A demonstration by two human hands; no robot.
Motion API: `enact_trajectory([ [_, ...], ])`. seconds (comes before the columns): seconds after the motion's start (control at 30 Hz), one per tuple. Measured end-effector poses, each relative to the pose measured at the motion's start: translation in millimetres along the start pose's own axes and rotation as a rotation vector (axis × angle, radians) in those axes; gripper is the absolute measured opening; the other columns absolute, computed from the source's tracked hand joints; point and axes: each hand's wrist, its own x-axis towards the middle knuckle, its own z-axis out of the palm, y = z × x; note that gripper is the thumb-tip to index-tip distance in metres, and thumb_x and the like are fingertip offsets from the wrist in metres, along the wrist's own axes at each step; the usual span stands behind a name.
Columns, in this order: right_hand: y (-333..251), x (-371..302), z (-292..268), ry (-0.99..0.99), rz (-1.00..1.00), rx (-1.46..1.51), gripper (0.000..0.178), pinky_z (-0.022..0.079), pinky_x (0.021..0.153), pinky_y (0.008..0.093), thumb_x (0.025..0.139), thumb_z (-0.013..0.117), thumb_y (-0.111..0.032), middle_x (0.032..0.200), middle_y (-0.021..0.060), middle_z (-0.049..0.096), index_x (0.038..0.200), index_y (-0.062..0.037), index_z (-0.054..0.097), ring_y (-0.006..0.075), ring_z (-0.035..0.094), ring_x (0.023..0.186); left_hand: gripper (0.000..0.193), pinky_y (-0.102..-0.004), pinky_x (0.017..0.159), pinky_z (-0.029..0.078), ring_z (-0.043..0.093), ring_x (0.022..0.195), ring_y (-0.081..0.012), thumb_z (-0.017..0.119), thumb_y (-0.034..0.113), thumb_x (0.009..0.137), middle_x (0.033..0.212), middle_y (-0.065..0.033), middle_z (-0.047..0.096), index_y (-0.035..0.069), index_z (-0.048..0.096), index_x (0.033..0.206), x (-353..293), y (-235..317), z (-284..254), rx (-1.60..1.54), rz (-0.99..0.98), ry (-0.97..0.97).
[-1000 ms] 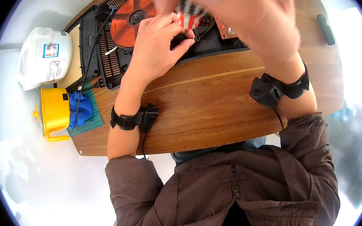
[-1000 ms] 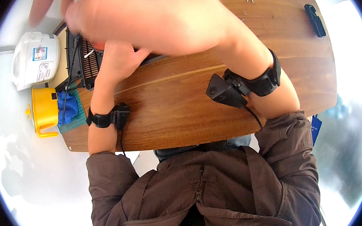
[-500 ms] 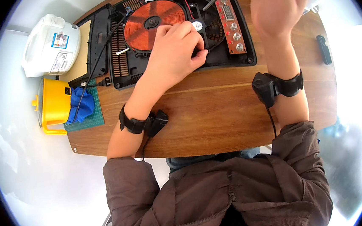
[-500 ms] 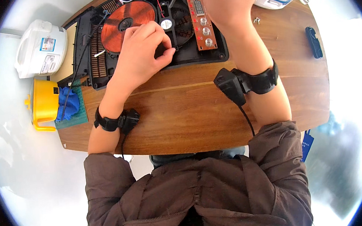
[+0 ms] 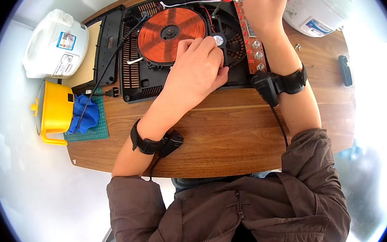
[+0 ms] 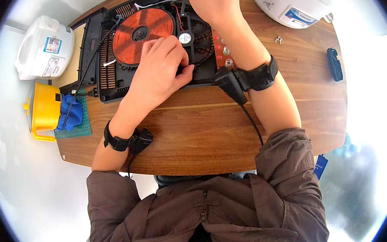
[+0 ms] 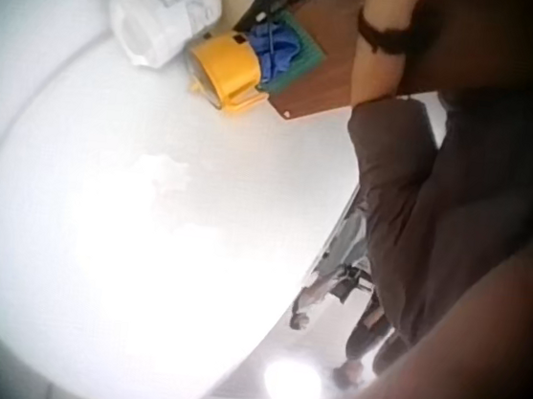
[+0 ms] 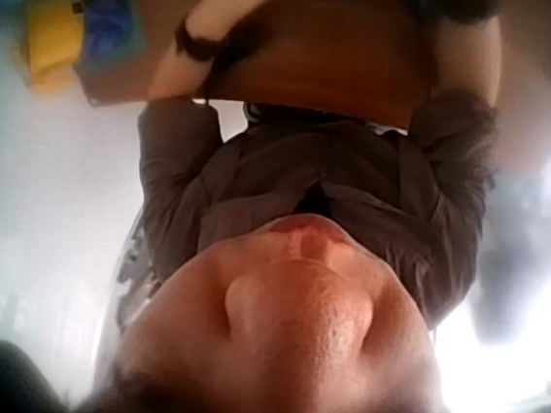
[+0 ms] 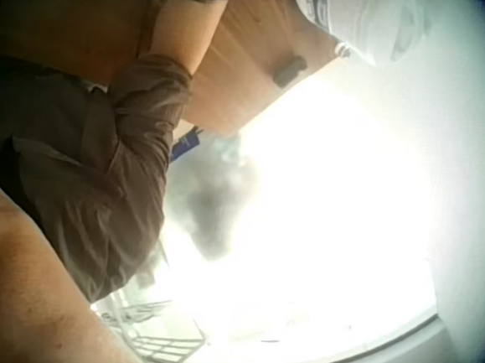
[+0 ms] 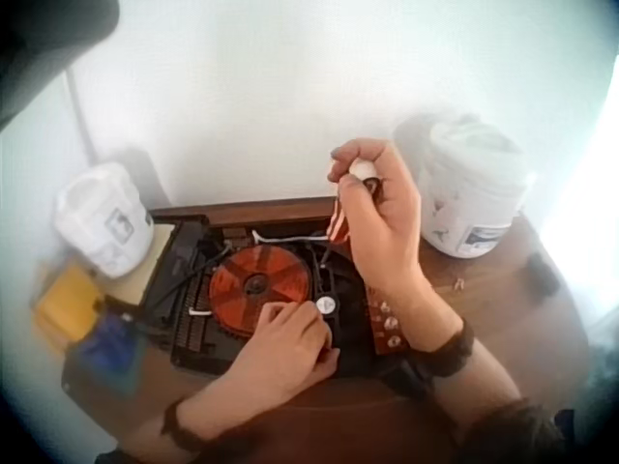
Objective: The person uses a screwdriver to remove screws from a disassembled electronic device on a wooden table, then lifts and repositions internal components including a fan and circuit board. The person continues to unscrew and adjust parts within the device's chassis.
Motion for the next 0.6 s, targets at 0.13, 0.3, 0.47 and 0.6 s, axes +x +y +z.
enact_trajectory([
  [0.13, 4, 0, 1, -0.01, -0.015, 0.001, 0.021, 0.04, 0.054, 0.0177, 0.097, 0.049, 0.006, 0.098, 0.0038, 0.062, 0.115, 0.0004, 0.06, 0.001, 0.049, 0.063, 0.024, -0.0413, 0.091, 0.045, 0.061, 0.096, -0.0286, 0.08, 0.006, 0.075, 0.093, -0.007, 0.054, 0.007, 0.058, 0.083, 0, -1, 1, 0.0, 0.004, 0.002],
  [0.3, 4, 2, -2, -0.016, -0.021, -0.013, 0.021, 0.04, 0.055, 0.0176, 0.097, 0.049, 0.005, 0.098, 0.0034, 0.062, 0.115, 0.0003, 0.06, 0.0011, 0.049, 0.064, 0.024, -0.0412, 0.091, 0.045, 0.061, 0.095, -0.0278, 0.08, 0.007, 0.076, 0.093, -0.0068, 0.054, 0.007, 0.058, 0.084, 0, -1, 1, 0.009, 0.024, 0.016],
  [0.47, 8, 3, -4, -0.004, -0.031, -0.007, 0.021, 0.041, 0.054, 0.0177, 0.097, 0.049, 0.005, 0.097, 0.0034, 0.062, 0.115, 0.0006, 0.06, 0.0012, 0.05, 0.064, 0.024, -0.0409, 0.091, 0.045, 0.061, 0.094, -0.0271, 0.081, 0.007, 0.076, 0.092, -0.0064, 0.054, 0.008, 0.057, 0.083, 2, -2, 3, -0.005, 0.048, 0.024],
  [0.6, -12, -2, 2, -0.01, 0.087, 0.069, 0.022, 0.042, 0.054, 0.0177, 0.098, 0.05, 0.005, 0.097, 0.0038, 0.062, 0.116, 0.0009, 0.06, 0.0013, 0.051, 0.064, 0.026, -0.0405, 0.09, 0.045, 0.061, 0.092, -0.0266, 0.082, 0.007, 0.074, 0.089, -0.0056, 0.054, 0.008, 0.057, 0.082, 1, -3, 2, -0.007, 0.037, 0.014],
])
